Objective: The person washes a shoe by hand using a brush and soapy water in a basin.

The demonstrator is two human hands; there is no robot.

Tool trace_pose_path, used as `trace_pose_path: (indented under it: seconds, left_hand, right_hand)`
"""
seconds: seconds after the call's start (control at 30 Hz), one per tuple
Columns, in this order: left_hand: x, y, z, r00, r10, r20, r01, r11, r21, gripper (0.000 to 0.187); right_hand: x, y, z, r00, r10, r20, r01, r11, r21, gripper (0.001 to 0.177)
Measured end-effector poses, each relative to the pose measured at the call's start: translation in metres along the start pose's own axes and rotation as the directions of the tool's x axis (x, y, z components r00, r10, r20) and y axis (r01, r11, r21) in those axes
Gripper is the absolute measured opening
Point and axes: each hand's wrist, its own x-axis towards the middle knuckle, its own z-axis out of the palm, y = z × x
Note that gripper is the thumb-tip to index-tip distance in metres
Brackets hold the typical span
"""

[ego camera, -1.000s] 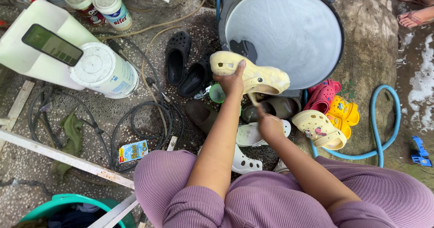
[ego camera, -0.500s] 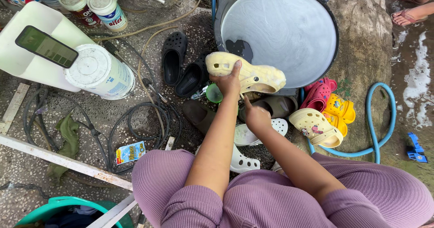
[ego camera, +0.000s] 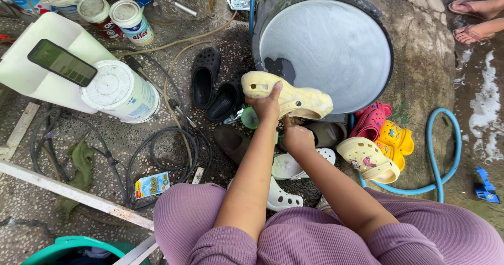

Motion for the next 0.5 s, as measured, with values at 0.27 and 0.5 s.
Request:
trace_pose_path:
  seconds: [0.27, 0.5]
  left_hand:
    - [0.001, -0.006, -0.001, 1.0, 0.021, -0.012, -0.02, 0.993, 0.119, 0.125]
    - [0.001, -0.009, -0.003, 0.997, 0.082, 0.011, -0.083, 0.994, 0.07, 0.123]
  right_hand:
    - [-0.061, 0.037, -0.009, 0.98, 0.172, 0.102, -0.171, 0.985, -0.017, 0.073]
    - [-0.025, 0.018, 0.008, 0.998, -0.001, -0.07, 0.006, 0.997, 0.072, 0.073]
